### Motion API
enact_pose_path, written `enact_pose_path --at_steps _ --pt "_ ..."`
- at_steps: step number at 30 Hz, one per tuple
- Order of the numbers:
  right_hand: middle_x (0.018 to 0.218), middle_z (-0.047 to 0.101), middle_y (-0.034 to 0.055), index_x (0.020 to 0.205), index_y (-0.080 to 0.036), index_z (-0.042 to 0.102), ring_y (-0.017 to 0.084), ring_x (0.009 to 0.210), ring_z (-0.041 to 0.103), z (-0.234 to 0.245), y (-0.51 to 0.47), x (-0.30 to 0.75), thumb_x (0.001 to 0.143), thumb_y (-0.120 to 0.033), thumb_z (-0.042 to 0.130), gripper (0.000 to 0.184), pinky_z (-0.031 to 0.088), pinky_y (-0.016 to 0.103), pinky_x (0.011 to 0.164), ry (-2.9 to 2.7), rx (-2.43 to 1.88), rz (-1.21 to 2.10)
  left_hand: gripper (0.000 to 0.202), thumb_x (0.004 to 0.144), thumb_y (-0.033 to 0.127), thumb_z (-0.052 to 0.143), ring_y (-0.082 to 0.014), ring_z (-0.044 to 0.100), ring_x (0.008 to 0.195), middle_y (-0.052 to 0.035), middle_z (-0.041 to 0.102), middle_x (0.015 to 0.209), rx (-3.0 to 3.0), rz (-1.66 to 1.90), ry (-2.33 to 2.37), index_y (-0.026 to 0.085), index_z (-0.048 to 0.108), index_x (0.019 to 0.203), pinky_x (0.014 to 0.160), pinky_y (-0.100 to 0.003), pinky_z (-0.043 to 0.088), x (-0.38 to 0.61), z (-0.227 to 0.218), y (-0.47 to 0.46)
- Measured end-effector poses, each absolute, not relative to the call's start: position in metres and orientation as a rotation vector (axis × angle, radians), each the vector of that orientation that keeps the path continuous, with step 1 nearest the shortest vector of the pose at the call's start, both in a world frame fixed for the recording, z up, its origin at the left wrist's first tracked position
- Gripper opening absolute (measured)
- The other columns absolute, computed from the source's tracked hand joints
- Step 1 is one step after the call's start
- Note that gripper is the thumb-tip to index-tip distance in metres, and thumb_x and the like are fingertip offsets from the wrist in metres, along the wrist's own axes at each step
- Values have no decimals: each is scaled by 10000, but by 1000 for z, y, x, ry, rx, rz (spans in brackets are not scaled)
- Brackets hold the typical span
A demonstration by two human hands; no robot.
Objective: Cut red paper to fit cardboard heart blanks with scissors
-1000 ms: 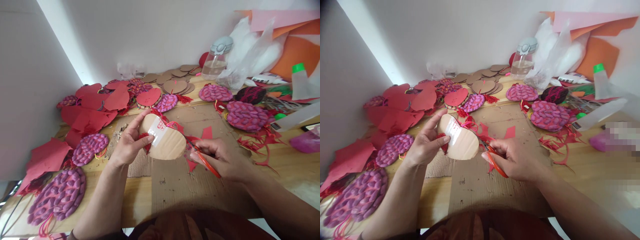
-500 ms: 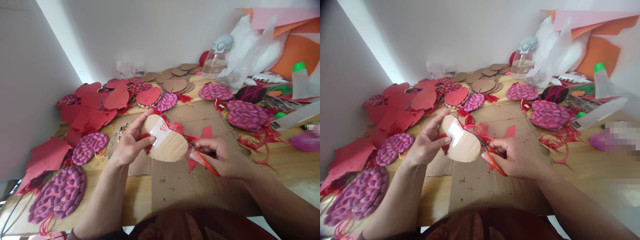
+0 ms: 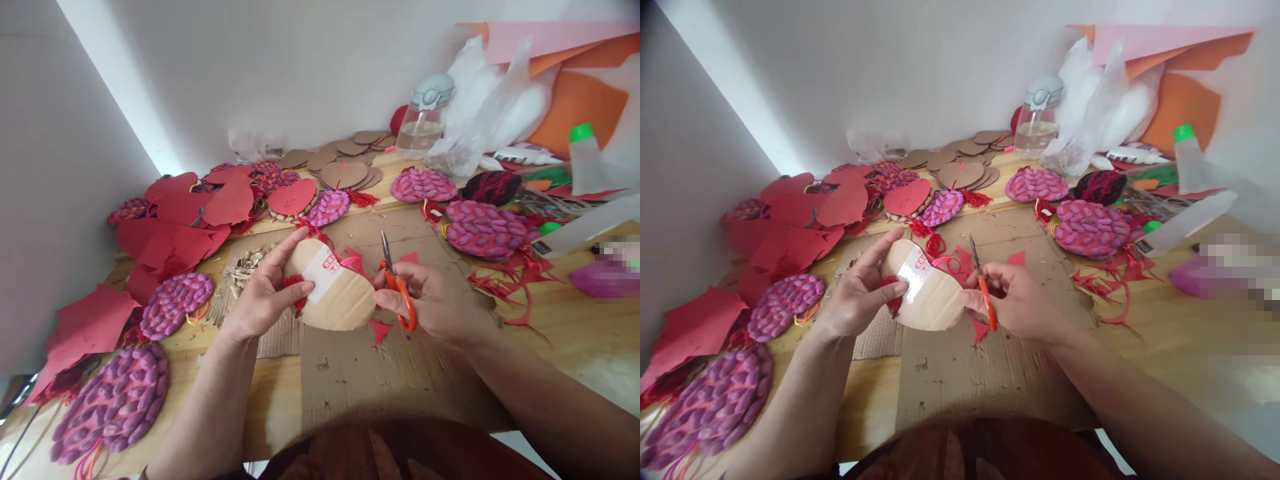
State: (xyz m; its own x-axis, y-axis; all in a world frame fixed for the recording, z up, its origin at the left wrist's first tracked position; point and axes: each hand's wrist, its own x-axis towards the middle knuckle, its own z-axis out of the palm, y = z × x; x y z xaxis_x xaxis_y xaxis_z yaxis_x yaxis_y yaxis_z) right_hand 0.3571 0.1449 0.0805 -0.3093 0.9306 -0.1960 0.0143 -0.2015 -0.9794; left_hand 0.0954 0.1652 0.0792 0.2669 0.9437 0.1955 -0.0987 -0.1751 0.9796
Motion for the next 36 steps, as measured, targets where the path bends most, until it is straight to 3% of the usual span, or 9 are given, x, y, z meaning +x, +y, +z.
enact_pose_path --at_steps 4,8,12,17,19,21,24,29,36 --pt "647 525 -45 774 -185 623 80 565 427 72 142 350 681 -388 857 323 345 221 531 -1292 -1134 1588 778 753 175 814 -242 560 1277 -58 564 1454 1307 1086 865 298 512 1460 1009 -284 492 102 78 163" --pt "605 466 -66 744 -193 600 72 544 377 67 145 349 695 -387 843 315 301 213 506 -1213 -1154 1471 606 842 382 746 -132 662 803 -32 722 934 1060 1196 914 269 564 1409 719 -226 533 102 70 168" --pt "649 521 -49 728 -191 606 83 591 430 64 153 354 671 -384 858 322 345 215 545 -1104 -1156 1337 467 739 450 824 -81 586 641 11 641 737 883 1420 1084 172 725 1101 579 -179 492 98 62 178" --pt "708 517 -48 793 -200 644 88 643 437 57 160 361 722 -351 827 248 357 212 580 -1122 -1126 1148 501 685 610 792 -54 443 415 46 504 520 749 1470 1242 133 638 701 369 -161 300 99 61 183" --pt "701 502 -48 802 -197 642 91 631 418 56 160 361 719 -352 823 252 345 216 560 -1149 -1131 1093 481 720 603 770 -76 526 486 19 573 600 818 1453 1225 141 638 744 411 -168 367 103 59 179" --pt "673 474 -55 798 -194 629 91 602 388 56 157 360 718 -346 819 256 320 223 532 -1202 -1147 1053 468 697 484 839 -115 637 682 -19 675 828 966 1402 1134 168 674 999 549 -199 491 111 56 175" --pt "674 488 -52 797 -192 619 94 600 399 56 152 357 741 -327 799 232 327 234 543 -1309 -1148 1016 707 630 318 909 -148 663 842 -43 703 993 1113 1332 1019 216 592 1254 689 -242 530 122 48 170" --pt "667 508 -54 788 -201 623 99 596 422 53 155 358 731 -347 808 243 337 241 550 -1273 -1146 1031 410 716 427 821 -88 568 580 2 656 722 1019 1430 1101 154 675 983 585 -228 464 120 41 178" --pt "653 567 -60 769 -222 623 100 551 487 49 173 362 594 -411 892 373 372 244 519 -926 -1094 1207 574 580 391 878 -98 610 624 20 664 744 838 1538 1169 171 642 1056 606 -220 464 109 39 187"
